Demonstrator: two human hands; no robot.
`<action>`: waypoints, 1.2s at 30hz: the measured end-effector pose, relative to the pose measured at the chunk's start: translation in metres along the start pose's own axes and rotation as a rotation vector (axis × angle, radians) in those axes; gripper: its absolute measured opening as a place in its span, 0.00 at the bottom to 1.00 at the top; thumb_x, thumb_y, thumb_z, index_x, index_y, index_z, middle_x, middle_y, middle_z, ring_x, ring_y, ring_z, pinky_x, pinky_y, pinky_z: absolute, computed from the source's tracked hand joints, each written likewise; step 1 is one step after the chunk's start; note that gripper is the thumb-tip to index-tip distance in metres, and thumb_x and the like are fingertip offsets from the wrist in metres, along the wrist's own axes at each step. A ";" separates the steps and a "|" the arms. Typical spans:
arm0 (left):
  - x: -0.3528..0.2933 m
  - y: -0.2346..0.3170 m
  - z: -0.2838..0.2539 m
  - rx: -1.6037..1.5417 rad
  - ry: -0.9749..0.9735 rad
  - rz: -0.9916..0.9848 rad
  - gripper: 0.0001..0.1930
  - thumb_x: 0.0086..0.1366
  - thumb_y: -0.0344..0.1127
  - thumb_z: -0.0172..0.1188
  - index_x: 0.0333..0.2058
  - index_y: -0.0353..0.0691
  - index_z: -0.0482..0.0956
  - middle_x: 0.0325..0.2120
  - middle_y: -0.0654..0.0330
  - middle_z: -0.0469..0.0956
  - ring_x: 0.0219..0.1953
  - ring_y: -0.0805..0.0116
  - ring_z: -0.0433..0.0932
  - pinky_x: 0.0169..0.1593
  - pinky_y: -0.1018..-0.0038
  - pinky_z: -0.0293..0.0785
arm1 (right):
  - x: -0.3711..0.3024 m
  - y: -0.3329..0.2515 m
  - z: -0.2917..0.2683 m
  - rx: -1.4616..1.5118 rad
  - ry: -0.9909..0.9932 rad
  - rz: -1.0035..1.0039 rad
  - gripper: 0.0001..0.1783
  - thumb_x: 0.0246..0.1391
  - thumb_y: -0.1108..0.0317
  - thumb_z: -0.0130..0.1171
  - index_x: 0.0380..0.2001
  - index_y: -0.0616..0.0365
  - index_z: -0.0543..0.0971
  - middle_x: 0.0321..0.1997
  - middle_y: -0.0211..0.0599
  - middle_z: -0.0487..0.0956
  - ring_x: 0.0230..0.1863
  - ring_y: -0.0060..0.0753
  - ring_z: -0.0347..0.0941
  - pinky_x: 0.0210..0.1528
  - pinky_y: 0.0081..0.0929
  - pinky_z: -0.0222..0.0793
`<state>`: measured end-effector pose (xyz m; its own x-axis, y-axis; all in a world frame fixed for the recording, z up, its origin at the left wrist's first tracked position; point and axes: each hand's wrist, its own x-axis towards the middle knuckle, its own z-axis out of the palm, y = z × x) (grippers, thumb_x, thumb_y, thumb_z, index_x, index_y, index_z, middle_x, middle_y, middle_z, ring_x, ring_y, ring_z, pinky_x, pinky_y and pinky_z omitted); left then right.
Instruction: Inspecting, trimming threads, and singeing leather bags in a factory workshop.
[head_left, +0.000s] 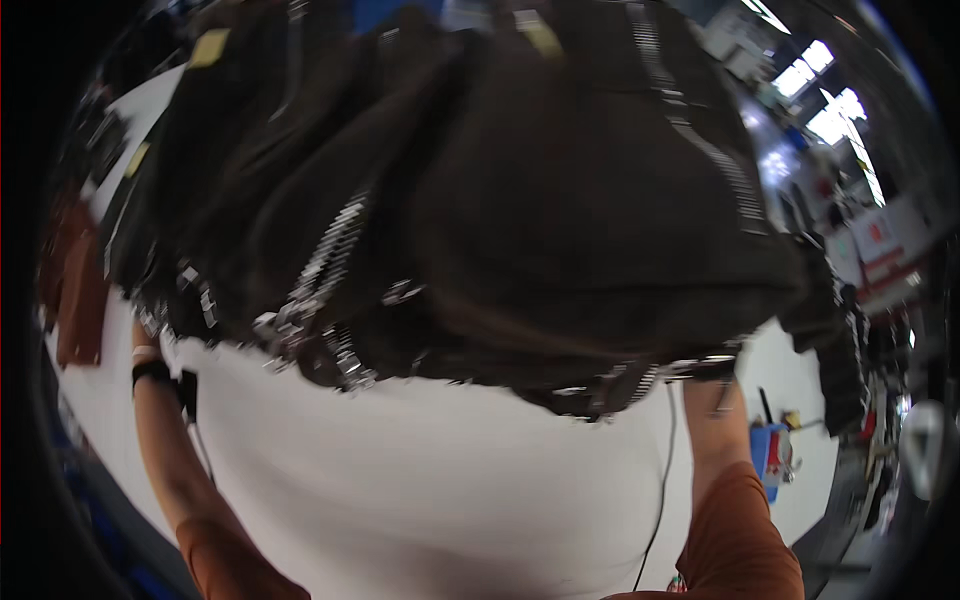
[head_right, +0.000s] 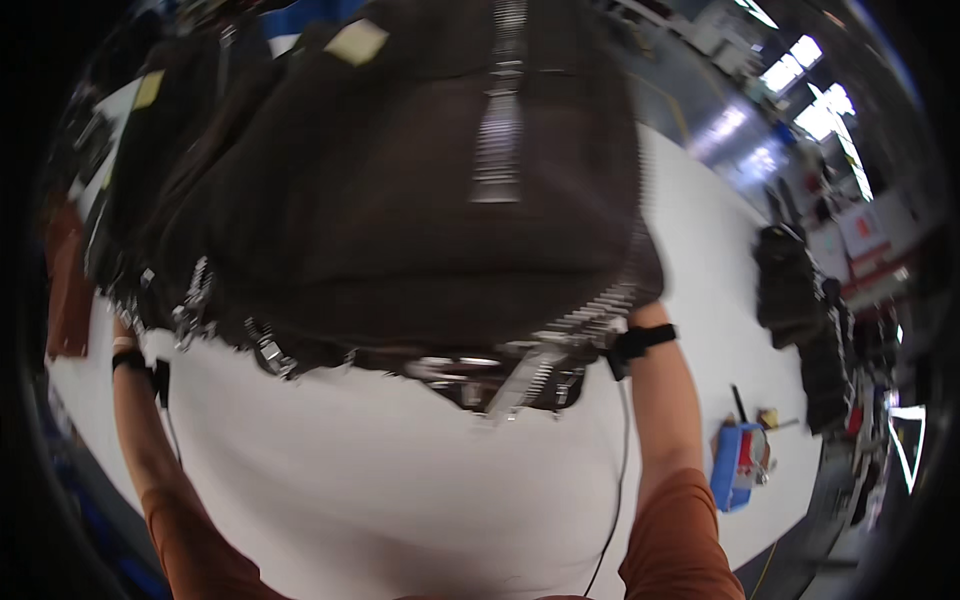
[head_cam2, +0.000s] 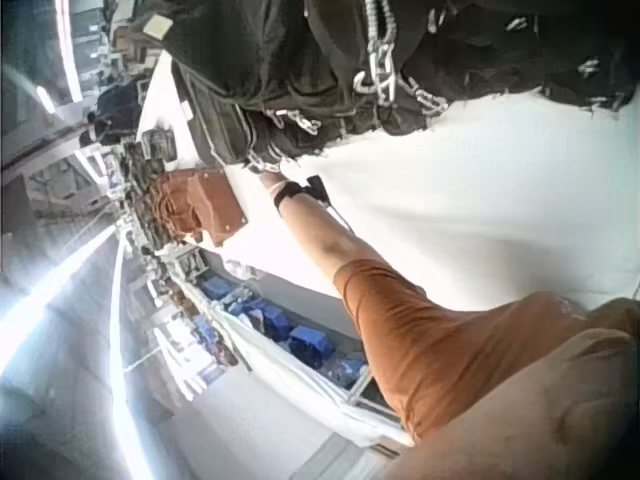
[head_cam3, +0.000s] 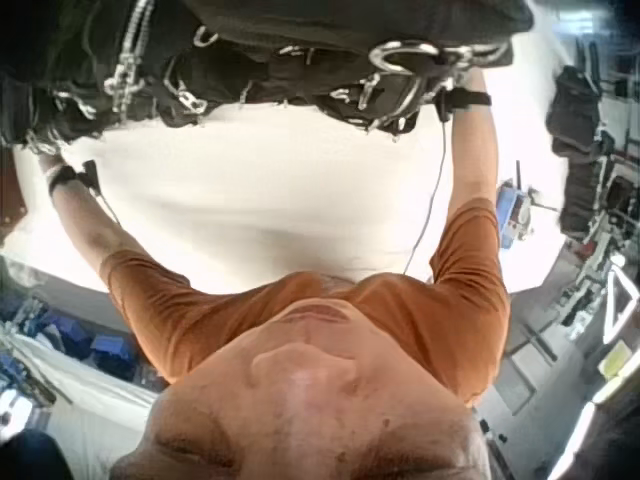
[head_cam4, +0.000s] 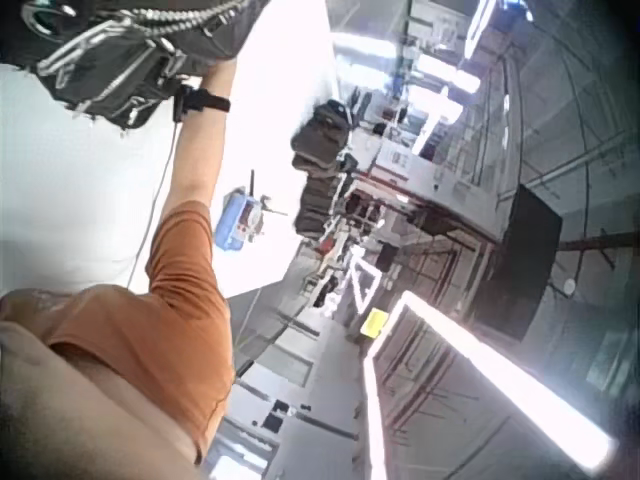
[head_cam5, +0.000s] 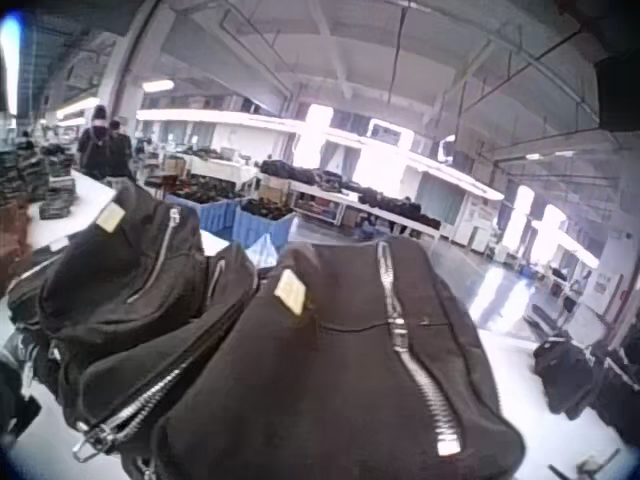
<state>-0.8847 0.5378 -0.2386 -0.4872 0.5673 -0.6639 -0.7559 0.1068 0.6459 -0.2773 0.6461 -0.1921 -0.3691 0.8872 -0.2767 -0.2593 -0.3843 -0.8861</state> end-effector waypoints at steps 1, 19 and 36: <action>-0.031 0.006 0.010 -0.013 0.089 0.083 0.23 0.66 0.48 0.46 0.54 0.40 0.70 0.52 0.61 0.72 0.55 0.62 0.69 0.57 0.62 0.68 | 0.029 0.024 0.031 0.039 -0.108 0.047 0.32 0.59 0.47 0.49 0.57 0.62 0.67 0.54 0.42 0.73 0.51 0.31 0.72 0.54 0.28 0.69; -0.042 0.008 0.034 -0.012 0.005 0.110 0.23 0.66 0.48 0.47 0.54 0.39 0.70 0.52 0.60 0.73 0.54 0.62 0.69 0.57 0.63 0.68 | 0.043 0.058 0.044 -0.070 -0.117 0.070 0.31 0.59 0.49 0.50 0.56 0.63 0.68 0.52 0.42 0.74 0.49 0.31 0.73 0.53 0.28 0.69; 0.007 0.038 0.036 0.162 -0.142 0.037 0.23 0.66 0.48 0.47 0.53 0.39 0.70 0.51 0.60 0.73 0.54 0.62 0.70 0.58 0.64 0.67 | -0.004 0.059 0.027 -0.072 0.052 0.088 0.29 0.59 0.52 0.50 0.55 0.64 0.68 0.51 0.41 0.75 0.48 0.30 0.73 0.51 0.27 0.70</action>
<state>-0.9016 0.5753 -0.2052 -0.4379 0.6815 -0.5864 -0.6531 0.2071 0.7284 -0.3152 0.6133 -0.2333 -0.3406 0.8636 -0.3717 -0.1623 -0.4434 -0.8815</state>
